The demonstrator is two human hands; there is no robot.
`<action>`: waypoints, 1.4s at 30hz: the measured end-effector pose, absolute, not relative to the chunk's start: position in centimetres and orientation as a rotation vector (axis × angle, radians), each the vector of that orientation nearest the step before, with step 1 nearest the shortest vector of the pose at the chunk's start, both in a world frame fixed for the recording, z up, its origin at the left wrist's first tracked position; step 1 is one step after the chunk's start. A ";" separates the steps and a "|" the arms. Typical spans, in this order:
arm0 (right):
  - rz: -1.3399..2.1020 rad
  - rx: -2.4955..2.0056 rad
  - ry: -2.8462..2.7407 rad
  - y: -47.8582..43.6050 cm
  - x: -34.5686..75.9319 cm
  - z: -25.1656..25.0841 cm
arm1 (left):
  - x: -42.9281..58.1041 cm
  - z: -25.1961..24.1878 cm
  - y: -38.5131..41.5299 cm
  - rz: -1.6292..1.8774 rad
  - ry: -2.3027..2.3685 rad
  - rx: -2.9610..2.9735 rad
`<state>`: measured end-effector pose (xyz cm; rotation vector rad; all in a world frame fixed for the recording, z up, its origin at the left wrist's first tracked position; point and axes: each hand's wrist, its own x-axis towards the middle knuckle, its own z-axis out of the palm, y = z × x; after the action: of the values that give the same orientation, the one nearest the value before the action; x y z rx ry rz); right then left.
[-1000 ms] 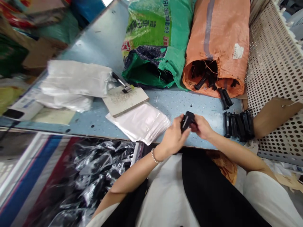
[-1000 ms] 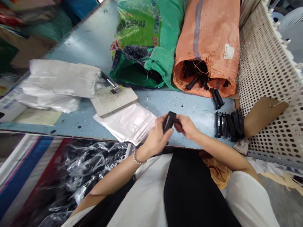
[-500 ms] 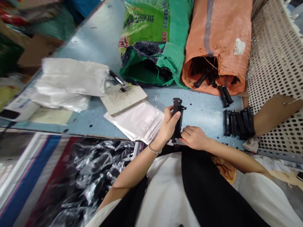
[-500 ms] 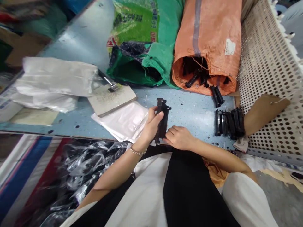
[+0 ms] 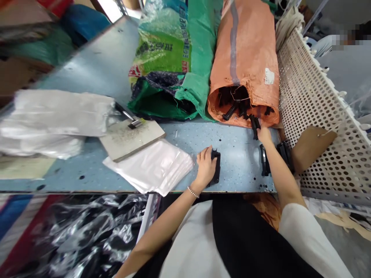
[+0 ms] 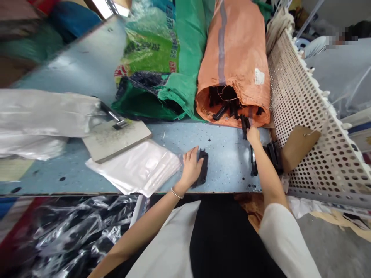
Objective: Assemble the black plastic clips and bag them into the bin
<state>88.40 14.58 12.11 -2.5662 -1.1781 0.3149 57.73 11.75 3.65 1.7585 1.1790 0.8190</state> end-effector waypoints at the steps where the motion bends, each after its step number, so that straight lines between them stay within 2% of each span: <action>1: 0.362 -2.505 -1.238 14.0 86.8 11.7 | 57.8 4.2 12.0 0.849 1.092 1.722; 4: 0.507 -2.212 -1.464 10.8 79.9 10.4 | 58.0 6.4 12.8 0.902 0.820 1.473; 7: 0.607 -1.711 -1.739 7.6 74.3 10.5 | 57.6 8.5 13.1 0.871 0.719 1.268; 12: 0.088 -1.665 -2.050 8.6 73.7 13.2 | 55.1 10.9 12.2 0.774 0.666 1.142; 15: 0.032 -1.572 -2.303 10.8 74.8 14.9 | 53.9 11.9 11.6 0.738 0.680 1.034; 18: 0.256 -1.466 -2.354 11.8 74.3 15.9 | 53.1 12.3 11.2 0.694 0.717 1.037; 23: 0.983 -1.394 -1.790 10.8 71.2 15.1 | 51.8 12.0 11.2 0.825 0.865 1.413; 26: 1.281 -1.377 -1.706 10.6 70.6 15.0 | 51.2 12.1 11.7 0.802 0.824 1.401; 28: 1.213 -1.478 -1.788 11.0 71.0 15.9 | 50.8 12.4 12.1 0.745 0.781 1.282; 30: 0.938 -1.611 -1.944 11.4 71.5 17.1 | 50.7 12.9 12.3 0.716 0.765 1.196; 32: 0.801 -1.662 -2.041 11.5 71.6 18.0 | 50.7 13.3 12.2 0.706 0.766 1.177; 34: 0.941 -1.636 -1.974 11.3 71.1 18.2 | 50.7 13.5 11.8 0.728 0.781 1.252; 39: 1.546 -1.402 -1.464 10.3 69.4 16.8 | 50.6 13.5 11.0 0.898 0.874 1.544; 40: 1.536 -1.399 -1.503 10.2 69.4 16.7 | 50.5 13.6 11.1 0.874 0.863 1.503; 42: 1.246 -1.485 -1.754 10.3 69.7 17.0 | 50.1 14.0 11.5 0.771 0.814 1.309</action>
<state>69.70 10.27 16.97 -1.4846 -1.7541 1.2458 50.13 11.46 13.98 1.3085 0.8142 0.7709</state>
